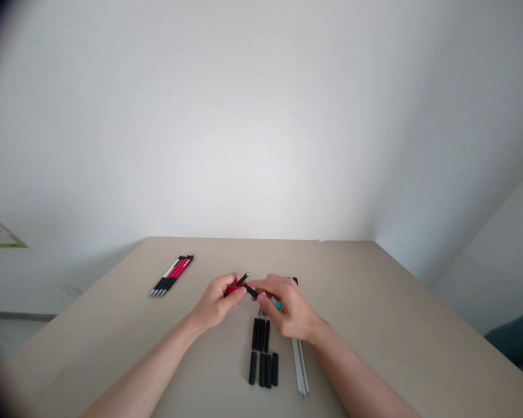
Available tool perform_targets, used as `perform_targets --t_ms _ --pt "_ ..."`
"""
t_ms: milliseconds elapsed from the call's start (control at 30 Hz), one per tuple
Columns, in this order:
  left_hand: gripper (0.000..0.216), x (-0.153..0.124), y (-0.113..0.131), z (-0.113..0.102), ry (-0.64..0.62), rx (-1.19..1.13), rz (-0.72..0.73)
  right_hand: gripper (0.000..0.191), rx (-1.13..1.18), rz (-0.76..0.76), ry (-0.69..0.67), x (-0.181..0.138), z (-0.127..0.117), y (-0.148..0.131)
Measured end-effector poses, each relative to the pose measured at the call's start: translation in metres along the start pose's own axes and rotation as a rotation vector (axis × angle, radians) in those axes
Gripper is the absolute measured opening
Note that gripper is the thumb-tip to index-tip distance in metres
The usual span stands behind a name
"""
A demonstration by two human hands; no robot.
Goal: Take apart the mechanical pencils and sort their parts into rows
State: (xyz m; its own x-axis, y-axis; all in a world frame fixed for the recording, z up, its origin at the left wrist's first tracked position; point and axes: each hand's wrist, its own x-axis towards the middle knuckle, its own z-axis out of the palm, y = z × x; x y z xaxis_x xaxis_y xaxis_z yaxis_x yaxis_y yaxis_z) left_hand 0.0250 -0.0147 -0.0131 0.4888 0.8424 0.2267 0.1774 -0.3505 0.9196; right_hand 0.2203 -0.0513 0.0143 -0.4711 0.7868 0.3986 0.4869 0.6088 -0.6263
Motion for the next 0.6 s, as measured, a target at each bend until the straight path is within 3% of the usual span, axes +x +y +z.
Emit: perform_targets --t_ms 167,300,467,600 --pt "0.032 -0.001 0.000 0.005 -0.054 0.049 -0.018 0.018 0.071 0.155 0.072 0.004 0.006 0.000" --pt "0.036 -0.002 0.000 0.004 -0.052 0.038 -0.010 0.014 0.162 0.217 -0.001 0.004 0.001 0.002" --pt "0.039 -0.001 -0.002 0.001 0.020 0.028 -0.016 0.013 0.342 0.521 -0.287 0.000 -0.015 0.009" --pt "0.038 -0.002 -0.001 0.000 0.015 0.068 0.013 0.017 0.330 0.632 -0.549 -0.005 -0.025 0.009"
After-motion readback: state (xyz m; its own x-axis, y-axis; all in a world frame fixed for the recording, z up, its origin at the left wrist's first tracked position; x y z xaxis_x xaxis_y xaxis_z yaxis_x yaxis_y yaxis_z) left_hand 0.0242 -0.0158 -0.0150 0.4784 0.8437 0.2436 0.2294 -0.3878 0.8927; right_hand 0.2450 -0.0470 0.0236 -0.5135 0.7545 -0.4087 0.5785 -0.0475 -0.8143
